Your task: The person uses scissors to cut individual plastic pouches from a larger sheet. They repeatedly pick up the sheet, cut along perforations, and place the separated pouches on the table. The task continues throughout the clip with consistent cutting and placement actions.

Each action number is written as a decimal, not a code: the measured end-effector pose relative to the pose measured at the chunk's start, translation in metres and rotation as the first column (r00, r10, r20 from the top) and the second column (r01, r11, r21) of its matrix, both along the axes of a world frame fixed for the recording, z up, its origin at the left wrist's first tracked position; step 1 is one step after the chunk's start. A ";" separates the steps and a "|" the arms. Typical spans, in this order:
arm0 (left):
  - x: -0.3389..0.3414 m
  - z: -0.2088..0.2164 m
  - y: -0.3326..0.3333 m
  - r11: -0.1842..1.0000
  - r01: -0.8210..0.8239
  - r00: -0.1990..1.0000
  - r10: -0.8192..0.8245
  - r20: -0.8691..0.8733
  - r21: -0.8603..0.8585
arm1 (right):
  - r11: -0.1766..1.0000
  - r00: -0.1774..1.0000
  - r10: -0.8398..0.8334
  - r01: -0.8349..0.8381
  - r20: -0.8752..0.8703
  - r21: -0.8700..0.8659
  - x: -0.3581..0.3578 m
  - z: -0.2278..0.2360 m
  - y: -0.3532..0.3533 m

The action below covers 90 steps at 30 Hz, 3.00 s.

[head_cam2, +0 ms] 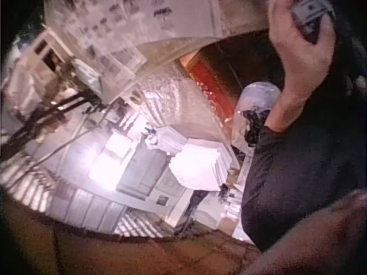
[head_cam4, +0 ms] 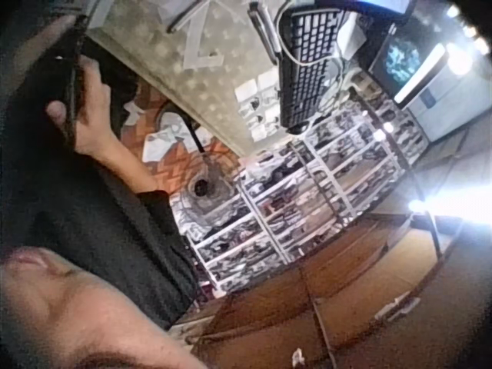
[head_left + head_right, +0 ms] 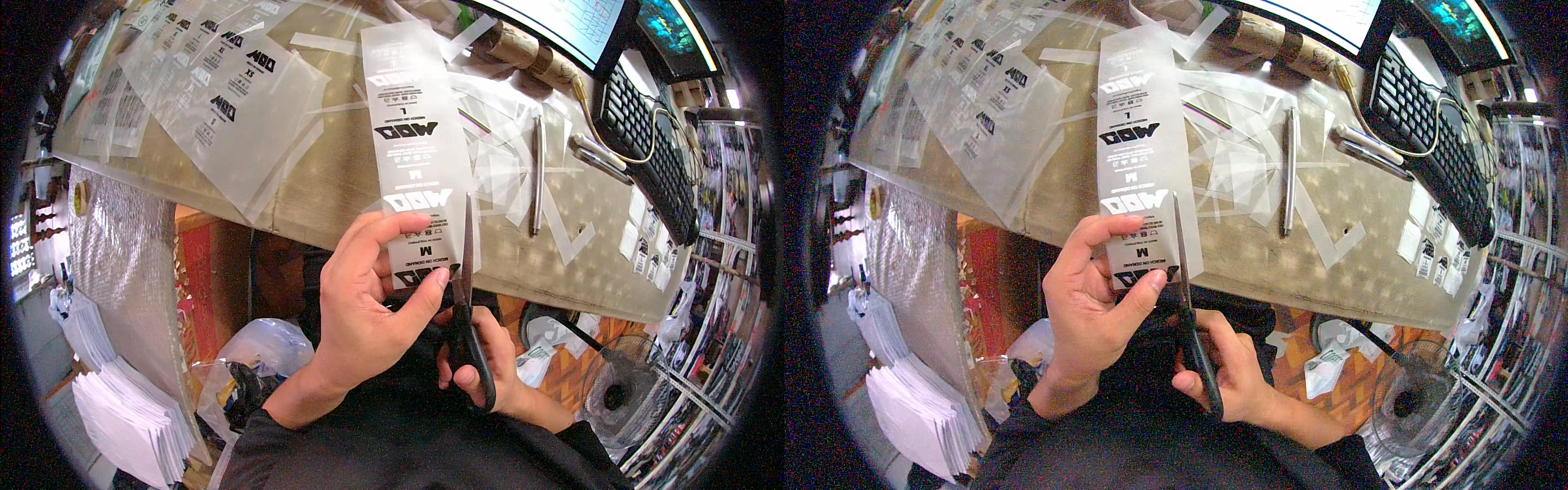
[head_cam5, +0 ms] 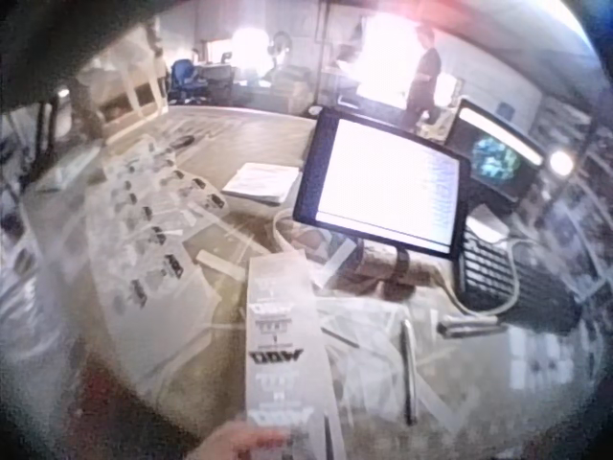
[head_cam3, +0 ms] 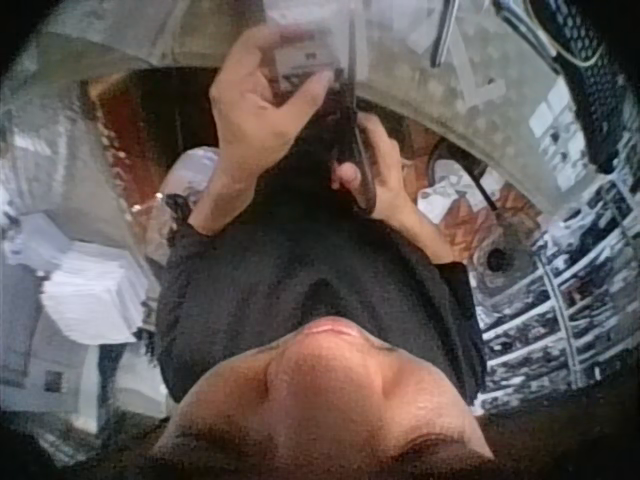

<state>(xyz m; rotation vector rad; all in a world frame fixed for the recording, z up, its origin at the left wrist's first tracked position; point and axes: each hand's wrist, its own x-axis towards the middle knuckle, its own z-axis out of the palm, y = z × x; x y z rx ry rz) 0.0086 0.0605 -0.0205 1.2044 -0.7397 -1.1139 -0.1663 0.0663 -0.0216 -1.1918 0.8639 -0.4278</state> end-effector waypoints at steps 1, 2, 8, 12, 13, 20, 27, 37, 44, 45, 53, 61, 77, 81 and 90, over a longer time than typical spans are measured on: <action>0.000 0.000 0.000 1.000 -0.002 1.000 0.002 0.004 0.001 | 1.000 1.000 0.005 -0.005 -0.007 -0.005 -0.001 -0.001 0.000; 0.000 0.000 0.000 1.000 -0.003 1.000 0.003 -0.003 0.006 | 1.000 1.000 0.009 -0.009 -0.014 -0.010 -0.001 -0.001 0.000; 0.001 -0.002 0.000 1.000 0.009 0.999 -0.008 -0.031 0.010 | 1.000 1.000 -0.005 0.005 -0.023 -0.013 -0.001 0.001 0.003; 0.002 -0.003 0.001 1.000 0.015 0.999 -0.015 -0.034 0.019 | 1.000 0.999 -0.001 0.002 -0.037 0.023 0.001 0.004 0.003; 0.002 -0.003 0.001 1.000 0.019 0.999 -0.018 -0.033 0.019 | 1.000 0.999 0.011 -0.009 -0.052 0.023 0.000 0.004 0.003; 0.001 -0.003 0.002 0.999 0.011 1.000 -0.010 -0.026 0.037 | 0.998 0.993 0.015 -0.007 -0.119 0.065 0.000 0.005 0.007; 0.000 -0.005 0.003 0.998 0.030 1.000 -0.031 0.006 0.059 | 0.994 0.995 -0.025 0.036 -0.099 0.105 0.003 0.007 0.008; -0.005 -0.007 0.005 0.999 0.013 0.999 -0.011 -0.036 0.041 | 0.995 0.992 -0.063 0.071 -0.110 0.067 0.007 0.006 0.005; 0.013 0.002 -0.003 0.998 0.040 0.982 -0.047 -0.184 -0.043 | 0.997 0.990 0.043 -0.052 -0.132 -0.061 -0.008 0.002 0.005; 0.020 0.003 -0.011 0.997 0.003 0.972 -0.020 -0.234 -0.072 | 0.995 0.990 0.053 -0.063 -0.131 -0.072 -0.011 0.003 0.006; 0.037 0.000 -0.041 0.986 -0.044 0.998 0.036 -0.054 -0.159 | 0.984 0.992 0.075 -0.090 -0.099 -0.152 -0.017 0.001 0.003; 0.028 0.009 -0.026 0.986 0.020 0.999 -0.027 -0.040 -0.166 | 0.991 0.995 -0.012 0.025 0.095 -0.130 -0.009 -0.003 -0.005; 0.028 0.020 -0.025 0.962 0.064 0.998 -0.061 0.020 -0.267 | 0.928 0.999 0.017 0.000 0.043 -0.372 -0.009 0.001 -0.008; 0.024 0.023 -0.023 0.962 0.068 0.998 -0.065 0.019 -0.266 | 0.952 0.999 0.017 -0.004 0.041 -0.306 -0.011 0.005 -0.012; 0.021 0.023 -0.023 0.961 0.074 0.997 -0.074 0.011 -0.265 | 0.941 0.998 0.008 0.015 0.067 -0.338 -0.004 0.010 -0.020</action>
